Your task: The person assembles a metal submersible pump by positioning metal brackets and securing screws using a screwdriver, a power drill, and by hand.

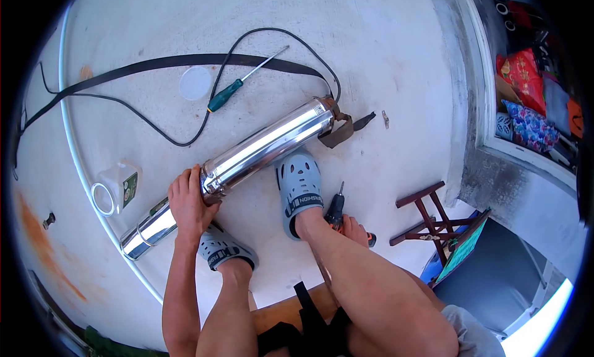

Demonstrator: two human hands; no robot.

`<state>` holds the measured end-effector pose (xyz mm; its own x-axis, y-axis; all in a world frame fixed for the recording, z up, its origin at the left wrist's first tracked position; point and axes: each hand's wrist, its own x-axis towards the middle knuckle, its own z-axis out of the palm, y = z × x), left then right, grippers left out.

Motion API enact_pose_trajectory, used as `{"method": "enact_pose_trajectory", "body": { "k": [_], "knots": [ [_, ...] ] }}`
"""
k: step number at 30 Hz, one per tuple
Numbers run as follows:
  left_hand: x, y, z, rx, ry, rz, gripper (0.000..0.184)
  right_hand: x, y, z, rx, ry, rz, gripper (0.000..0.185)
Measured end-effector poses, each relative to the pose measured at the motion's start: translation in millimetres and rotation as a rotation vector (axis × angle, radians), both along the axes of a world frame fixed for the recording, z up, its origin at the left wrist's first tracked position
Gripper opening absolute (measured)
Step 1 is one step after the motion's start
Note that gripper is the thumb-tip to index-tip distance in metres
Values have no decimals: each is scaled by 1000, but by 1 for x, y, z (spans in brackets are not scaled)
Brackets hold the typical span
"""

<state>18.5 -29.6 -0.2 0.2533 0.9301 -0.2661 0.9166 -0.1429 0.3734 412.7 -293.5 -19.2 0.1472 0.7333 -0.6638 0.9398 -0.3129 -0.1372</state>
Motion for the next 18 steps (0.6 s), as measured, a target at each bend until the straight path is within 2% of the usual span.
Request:
{"method": "enact_pose_trajectory", "body": {
  "k": [4, 8, 9, 13, 15, 16, 18],
  "knots": [
    [0, 2, 0, 31, 14, -29, 100, 13, -13, -19, 51, 2, 2, 64],
    [2, 1, 3, 25, 25, -34, 101, 29, -9, -14, 159, 77, -22, 62],
    [2, 2, 4, 34, 25, -39, 102, 30, -4, -5, 153, 129, -37, 71],
    [1, 3, 1, 3, 26, -44, 105, 37, -11, -3, 153, 107, 11, 78],
    [-1, 2, 5, -25, 20, -60, 104, 50, 1, 5, 220, 440, -69, 87],
    [-1, 6, 5, -33, 3, -66, 104, 57, 9, 4, 230, 451, -70, 87],
    [-2, 8, 3, -8, 34, -82, 105, 70, 20, 6, 188, 606, -302, 84]
  ]
}}
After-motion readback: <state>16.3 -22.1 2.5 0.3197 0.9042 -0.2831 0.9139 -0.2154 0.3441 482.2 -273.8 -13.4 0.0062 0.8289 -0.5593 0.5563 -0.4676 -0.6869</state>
